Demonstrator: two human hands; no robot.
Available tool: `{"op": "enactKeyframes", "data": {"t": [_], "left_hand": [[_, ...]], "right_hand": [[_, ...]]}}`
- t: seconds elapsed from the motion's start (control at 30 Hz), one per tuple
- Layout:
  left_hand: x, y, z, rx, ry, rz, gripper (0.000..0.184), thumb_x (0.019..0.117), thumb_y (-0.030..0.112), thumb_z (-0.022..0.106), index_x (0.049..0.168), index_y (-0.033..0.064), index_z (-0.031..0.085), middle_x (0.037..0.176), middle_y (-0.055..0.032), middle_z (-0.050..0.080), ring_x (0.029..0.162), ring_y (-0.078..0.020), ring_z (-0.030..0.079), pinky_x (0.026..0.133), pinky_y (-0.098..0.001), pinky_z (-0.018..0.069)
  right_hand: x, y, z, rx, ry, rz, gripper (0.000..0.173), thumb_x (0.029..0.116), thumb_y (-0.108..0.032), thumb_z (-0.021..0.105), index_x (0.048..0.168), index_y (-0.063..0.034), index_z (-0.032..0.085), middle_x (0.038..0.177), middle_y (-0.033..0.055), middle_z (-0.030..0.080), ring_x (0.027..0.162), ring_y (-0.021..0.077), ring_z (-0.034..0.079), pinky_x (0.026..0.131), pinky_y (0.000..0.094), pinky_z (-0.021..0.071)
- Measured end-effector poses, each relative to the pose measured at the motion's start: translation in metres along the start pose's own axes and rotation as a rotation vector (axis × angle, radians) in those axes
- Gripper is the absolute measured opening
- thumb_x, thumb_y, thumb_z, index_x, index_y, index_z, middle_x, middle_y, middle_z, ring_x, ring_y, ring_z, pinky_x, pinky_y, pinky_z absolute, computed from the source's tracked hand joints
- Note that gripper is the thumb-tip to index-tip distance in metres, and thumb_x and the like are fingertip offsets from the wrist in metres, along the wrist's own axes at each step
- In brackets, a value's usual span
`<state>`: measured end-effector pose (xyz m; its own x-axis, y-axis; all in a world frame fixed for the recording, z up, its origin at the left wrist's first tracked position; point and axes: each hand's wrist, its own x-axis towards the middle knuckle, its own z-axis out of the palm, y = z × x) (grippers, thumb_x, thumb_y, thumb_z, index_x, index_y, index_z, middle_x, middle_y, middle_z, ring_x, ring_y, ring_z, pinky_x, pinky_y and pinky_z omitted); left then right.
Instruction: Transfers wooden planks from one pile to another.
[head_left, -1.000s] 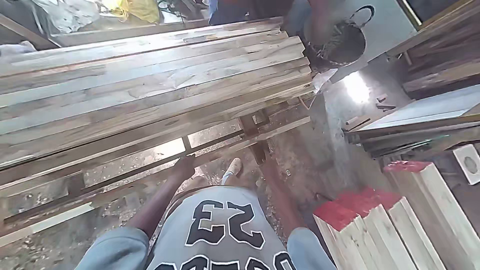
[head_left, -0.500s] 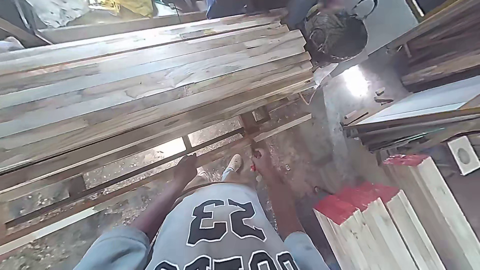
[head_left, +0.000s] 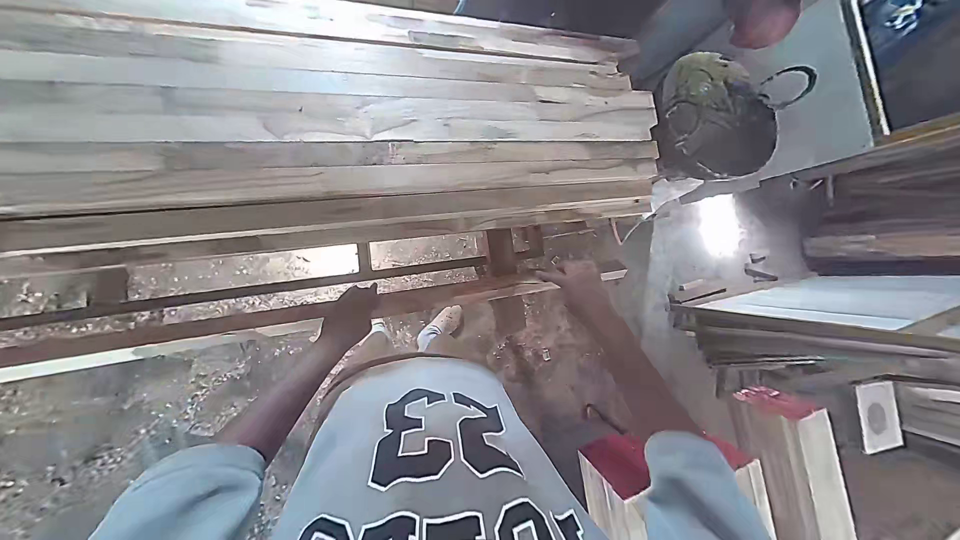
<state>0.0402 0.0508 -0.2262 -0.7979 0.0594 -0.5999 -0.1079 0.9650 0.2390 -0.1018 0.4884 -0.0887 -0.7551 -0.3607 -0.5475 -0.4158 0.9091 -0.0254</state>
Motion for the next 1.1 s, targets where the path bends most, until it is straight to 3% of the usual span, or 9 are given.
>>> {"op": "enactKeyframes", "data": {"t": [0.1, 0.2, 0.43, 0.53, 0.63, 0.77, 0.9, 0.97, 1.1], "left_hand": [[-0.001, 0.002, 0.006, 0.009, 0.023, -0.009, 0.072, 0.0838, -0.003, 0.065, 0.152, 0.0002, 0.044, 0.141, -0.0228, 0.059, 0.137, -0.0407, 0.050, 0.119, -0.0520, 0.0358], [-0.003, 0.005, 0.009, 0.024, 0.039, -0.029, 0.071, 0.0842, -0.004, 0.066, 0.152, -0.0006, 0.044, 0.144, -0.0223, 0.057, 0.139, -0.0403, 0.049, 0.120, -0.0524, 0.0343], [-0.004, 0.006, 0.020, 0.062, 0.083, -0.007, 0.062, 0.0870, -0.008, 0.061, 0.148, -0.0038, 0.048, 0.145, -0.0224, 0.056, 0.140, -0.0386, 0.049, 0.126, -0.0514, 0.0244], [-0.005, 0.006, 0.021, 0.069, 0.110, -0.008, 0.062, 0.0869, -0.007, 0.061, 0.148, -0.0041, 0.047, 0.143, -0.0230, 0.057, 0.138, -0.0391, 0.051, 0.125, -0.0515, 0.0267], [-0.006, 0.006, 0.025, 0.070, 0.115, -0.024, 0.064, 0.0871, -0.005, 0.062, 0.149, -0.0029, 0.047, 0.143, -0.0237, 0.057, 0.138, -0.0403, 0.050, 0.123, -0.0524, 0.0289], [-0.005, 0.007, 0.031, 0.141, 0.135, -0.037, 0.057, 0.0893, -0.003, 0.061, 0.145, -0.0020, 0.051, 0.138, -0.0228, 0.061, 0.133, -0.0389, 0.055, 0.123, -0.0506, 0.0300], [-0.005, 0.009, 0.039, 0.188, 0.146, -0.076, 0.049, 0.0898, -0.003, 0.061, 0.139, 0.0002, 0.058, 0.129, -0.0239, 0.065, 0.126, -0.0421, 0.059, 0.118, -0.0548, 0.0367], [-0.005, 0.010, 0.043, 0.201, 0.175, -0.093, 0.045, 0.0908, -0.004, 0.059, 0.135, 0.0027, 0.061, 0.123, -0.0234, 0.067, 0.121, -0.0433, 0.061, 0.115, -0.0564, 0.0386], [-0.005, 0.008, 0.050, 0.217, 0.231, -0.081, 0.041, 0.0936, -0.003, 0.056, 0.133, 0.0038, 0.064, 0.121, -0.0227, 0.069, 0.119, -0.0428, 0.062, 0.116, -0.0558, 0.0383]], "right_hand": [[0.038, -0.019, -0.001, -0.141, -0.072, -0.328, 0.052, 0.0981, 0.001, 0.052, 0.133, -0.0342, 0.068, 0.130, 0.0172, 0.066, 0.129, 0.0375, 0.057, 0.119, 0.0645, 0.0254], [0.050, -0.032, -0.003, -0.217, -0.112, -0.437, 0.036, 0.1021, -0.004, 0.052, 0.124, -0.0228, 0.073, 0.132, 0.0185, 0.064, 0.133, 0.0373, 0.053, 0.121, 0.0651, 0.0207], [0.037, 0.027, -0.004, -0.313, -0.175, -0.249, 0.034, 0.1000, -0.001, 0.052, 0.121, -0.0165, 0.074, 0.140, 0.0223, 0.059, 0.138, 0.0429, 0.048, 0.118, 0.0706, 0.0220], [0.023, 0.051, 0.003, -0.256, -0.065, -0.180, 0.031, 0.0995, -0.003, 0.052, 0.122, -0.0086, 0.072, 0.136, 0.0267, 0.060, 0.133, 0.0483, 0.050, 0.113, 0.0722, 0.0284], [0.007, 0.066, 0.000, -0.252, -0.086, 0.010, 0.028, 0.1015, -0.008, 0.052, 0.124, 0.0005, 0.067, 0.136, 0.0279, 0.059, 0.134, 0.0475, 0.050, 0.118, 0.0702, 0.0215], [-0.024, 0.087, -0.009, -0.326, -0.258, 0.237, 0.026, 0.1000, -0.006, 0.053, 0.115, -0.0025, 0.074, 0.131, 0.0271, 0.063, 0.130, 0.0485, 0.052, 0.116, 0.0734, 0.0230], [-0.059, 0.116, 0.037, 0.305, -0.147, 0.467, 0.039, 0.0993, -0.011, 0.052, 0.131, -0.0222, 0.071, 0.134, 0.0114, 0.068, 0.127, 0.0322, 0.060, 0.111, 0.0626, 0.0383], [-0.070, 0.116, 0.091, 0.838, 0.010, 0.491, 0.032, 0.1045, -0.012, 0.054, 0.133, -0.0101, 0.068, 0.124, 0.0146, 0.071, 0.111, 0.0257, 0.068, 0.099, 0.0470, 0.0525], [-0.073, 0.059, 0.154, 1.276, 0.244, 0.628, 0.040, 0.1085, -0.015, 0.048, 0.148, -0.0098, 0.054, 0.131, 0.0182, 0.065, 0.108, 0.0274, 0.069, 0.089, 0.0451, 0.0589]]}}
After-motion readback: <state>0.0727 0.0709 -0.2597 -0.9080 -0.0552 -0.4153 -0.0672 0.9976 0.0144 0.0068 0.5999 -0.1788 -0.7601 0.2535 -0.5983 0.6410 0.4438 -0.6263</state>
